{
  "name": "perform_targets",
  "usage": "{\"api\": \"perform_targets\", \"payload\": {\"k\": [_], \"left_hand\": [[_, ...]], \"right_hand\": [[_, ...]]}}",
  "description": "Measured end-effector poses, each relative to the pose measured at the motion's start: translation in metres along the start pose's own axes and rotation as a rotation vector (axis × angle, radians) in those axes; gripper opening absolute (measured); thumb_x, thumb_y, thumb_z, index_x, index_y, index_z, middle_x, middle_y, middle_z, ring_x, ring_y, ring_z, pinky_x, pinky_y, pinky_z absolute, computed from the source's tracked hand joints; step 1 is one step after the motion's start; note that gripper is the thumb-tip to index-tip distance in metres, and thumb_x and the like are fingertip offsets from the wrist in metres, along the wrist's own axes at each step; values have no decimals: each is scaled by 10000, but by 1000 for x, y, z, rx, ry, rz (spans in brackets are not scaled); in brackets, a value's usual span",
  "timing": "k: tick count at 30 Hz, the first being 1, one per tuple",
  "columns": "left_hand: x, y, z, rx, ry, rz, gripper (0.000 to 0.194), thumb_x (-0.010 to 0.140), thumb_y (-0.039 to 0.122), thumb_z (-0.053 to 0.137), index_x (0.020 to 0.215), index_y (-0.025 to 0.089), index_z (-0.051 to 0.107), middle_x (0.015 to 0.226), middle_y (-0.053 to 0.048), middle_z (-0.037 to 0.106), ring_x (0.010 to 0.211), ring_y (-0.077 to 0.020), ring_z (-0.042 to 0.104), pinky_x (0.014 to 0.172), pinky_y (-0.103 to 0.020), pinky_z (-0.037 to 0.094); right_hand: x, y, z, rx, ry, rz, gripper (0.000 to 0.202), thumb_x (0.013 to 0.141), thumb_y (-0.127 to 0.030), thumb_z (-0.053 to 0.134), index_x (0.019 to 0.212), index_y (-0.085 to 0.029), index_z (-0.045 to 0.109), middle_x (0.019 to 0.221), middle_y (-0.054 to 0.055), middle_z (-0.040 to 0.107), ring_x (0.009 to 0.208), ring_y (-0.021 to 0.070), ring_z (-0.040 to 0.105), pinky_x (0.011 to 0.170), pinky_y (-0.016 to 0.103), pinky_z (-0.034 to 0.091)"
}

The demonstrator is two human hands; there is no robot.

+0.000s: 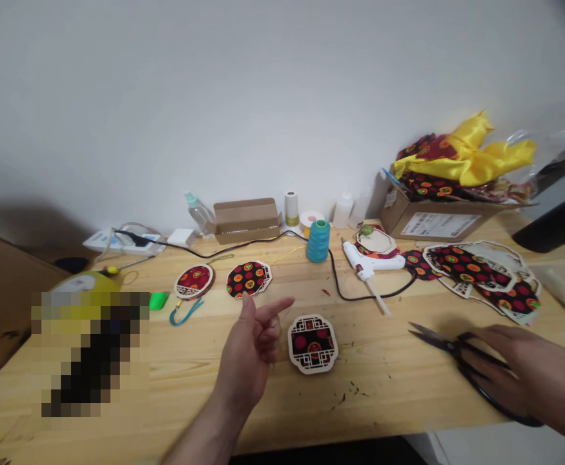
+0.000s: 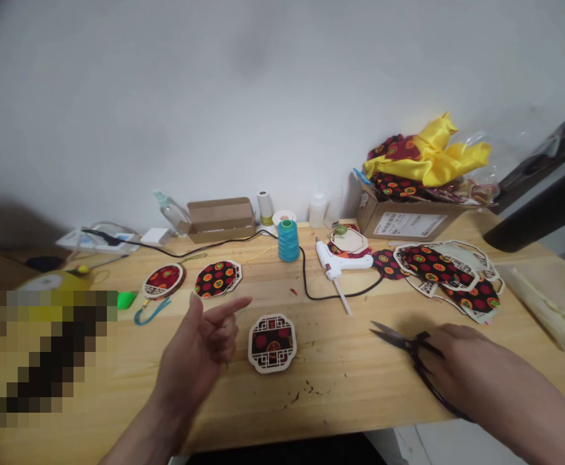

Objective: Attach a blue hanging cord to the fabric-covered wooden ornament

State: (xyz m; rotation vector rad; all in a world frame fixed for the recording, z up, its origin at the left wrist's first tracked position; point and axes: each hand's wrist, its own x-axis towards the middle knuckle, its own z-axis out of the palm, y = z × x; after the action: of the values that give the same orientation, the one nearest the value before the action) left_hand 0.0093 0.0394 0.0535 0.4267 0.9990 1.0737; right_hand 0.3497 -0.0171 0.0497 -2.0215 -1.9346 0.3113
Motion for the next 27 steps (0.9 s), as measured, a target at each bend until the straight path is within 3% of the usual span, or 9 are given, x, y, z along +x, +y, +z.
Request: {"api": "perform_targets", "payload": {"k": [1,3,4,6,9,12,16,22,27], "left_hand": [[-1,-1,1,-11,-11,-8,627,732,614,487,906,48,695,534,83,203,436,-52,138,381,-154,120],[-3,-3,5,-24,-33,-16,648,730,626,480,916,44,696,546,76,213,447,-54,141,386,-158,115],[-4,-4,6,-27,-44,-21,653,732,628,476,926,44,695,549,74,216,451,-56,144,389,-160,115],[-7,-7,9,-27,-66,-26,660,745,629,456,951,48,691,551,69,221,460,-60,151,399,-165,124],[-11,-10,10,6,-94,-3,672,775,628,404,992,57,683,552,60,229,477,-69,180,422,-178,157],[-14,-15,7,83,-109,52,671,791,628,371,1027,79,676,559,52,239,495,-78,204,443,-197,176],[-15,-21,3,159,-124,84,657,774,635,398,1033,101,680,561,51,243,500,-82,193,447,-216,162],[-12,-26,0,283,-151,117,477,831,500,439,1059,149,666,572,49,297,495,-77,234,440,-210,187],[-14,-24,4,542,-128,167,281,793,309,576,1041,208,664,625,21,530,483,-68,317,437,-194,250]], "right_hand": [[3,-19,0,-26,-34,-4,166,687,-396,589,666,-252,671,693,73,669,579,221,600,515,316,440],[9,-63,5,186,-122,-11,274,784,-403,519,926,-230,677,951,90,669,810,243,606,679,337,462],[12,-86,11,378,-167,-5,298,789,-422,514,941,-220,672,905,81,669,760,216,595,643,318,460],[18,-126,28,746,-404,70,294,779,-417,551,951,-209,669,777,41,644,608,135,528,522,245,409],[23,-163,57,1242,-651,247,290,763,-385,595,963,-184,655,576,-40,490,429,41,284,378,170,190],[26,-176,73,1483,-701,296,265,742,-353,643,918,-155,651,510,-74,381,430,31,228,370,162,111],[29,-178,77,1555,-663,327,212,712,-338,670,755,-133,633,469,-76,387,406,25,260,360,158,124],[29,-174,78,1438,-503,304,191,700,-303,668,642,-128,620,456,-63,436,393,26,305,369,161,194],[32,-169,75,1270,-365,161,130,704,-256,655,643,-142,644,554,-23,577,505,72,471,497,194,373]]}}
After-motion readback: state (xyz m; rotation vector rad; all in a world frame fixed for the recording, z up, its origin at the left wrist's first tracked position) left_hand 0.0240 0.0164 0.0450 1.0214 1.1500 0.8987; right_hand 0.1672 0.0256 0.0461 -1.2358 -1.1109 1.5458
